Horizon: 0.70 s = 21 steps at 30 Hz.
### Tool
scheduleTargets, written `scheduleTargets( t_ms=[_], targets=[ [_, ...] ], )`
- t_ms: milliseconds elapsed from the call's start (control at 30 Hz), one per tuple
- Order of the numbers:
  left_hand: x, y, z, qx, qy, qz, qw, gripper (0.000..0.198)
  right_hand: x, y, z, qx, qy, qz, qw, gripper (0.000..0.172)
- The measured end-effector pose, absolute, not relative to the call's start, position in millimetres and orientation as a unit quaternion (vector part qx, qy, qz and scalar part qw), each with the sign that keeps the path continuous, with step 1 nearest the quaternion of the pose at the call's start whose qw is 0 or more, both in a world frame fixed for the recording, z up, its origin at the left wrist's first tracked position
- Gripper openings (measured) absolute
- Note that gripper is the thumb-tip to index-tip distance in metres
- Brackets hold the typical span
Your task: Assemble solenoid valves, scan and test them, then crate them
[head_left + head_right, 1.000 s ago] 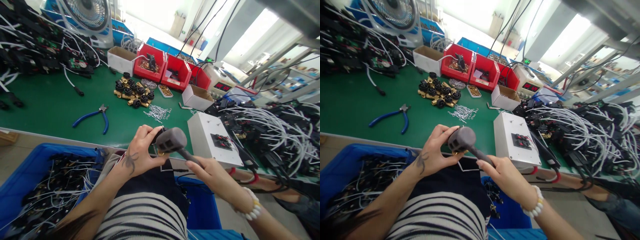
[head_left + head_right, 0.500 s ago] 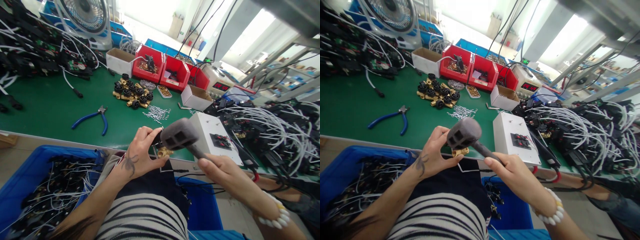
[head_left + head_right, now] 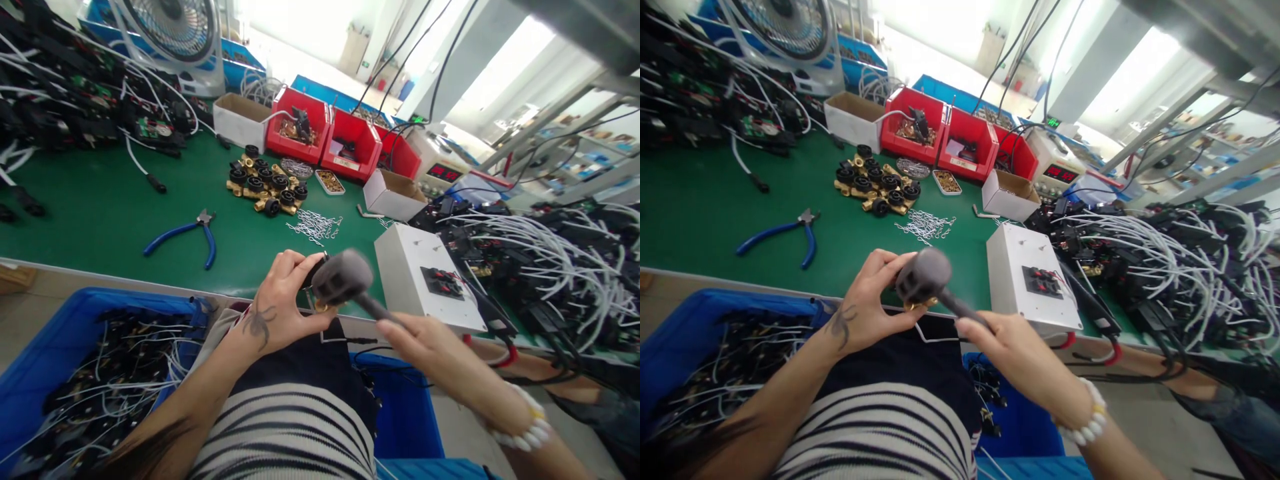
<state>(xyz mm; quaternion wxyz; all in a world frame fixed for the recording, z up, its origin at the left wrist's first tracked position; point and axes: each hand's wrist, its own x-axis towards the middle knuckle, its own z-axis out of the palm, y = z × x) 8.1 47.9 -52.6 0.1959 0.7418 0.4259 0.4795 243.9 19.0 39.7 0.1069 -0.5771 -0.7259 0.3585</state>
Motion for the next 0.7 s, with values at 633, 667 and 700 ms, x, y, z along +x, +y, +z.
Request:
scheduleTargets(
  t_ms=[633,667,700],
  targets=[
    [8,23,-15,0.775,0.37,0.504,0.096,0.057,204,22,-19,-0.599,-0.644,0.24,0.411,0.054],
    [9,21,-12,0.781,0.361,0.502,0.088,0.055,202,16,-12,-0.552,-0.626,0.347,0.429,0.059],
    [9,20,-10,0.787,0.351,0.5,0.081,0.053,200,12,-6,-0.501,-0.598,0.45,0.434,0.064]
  ],
)
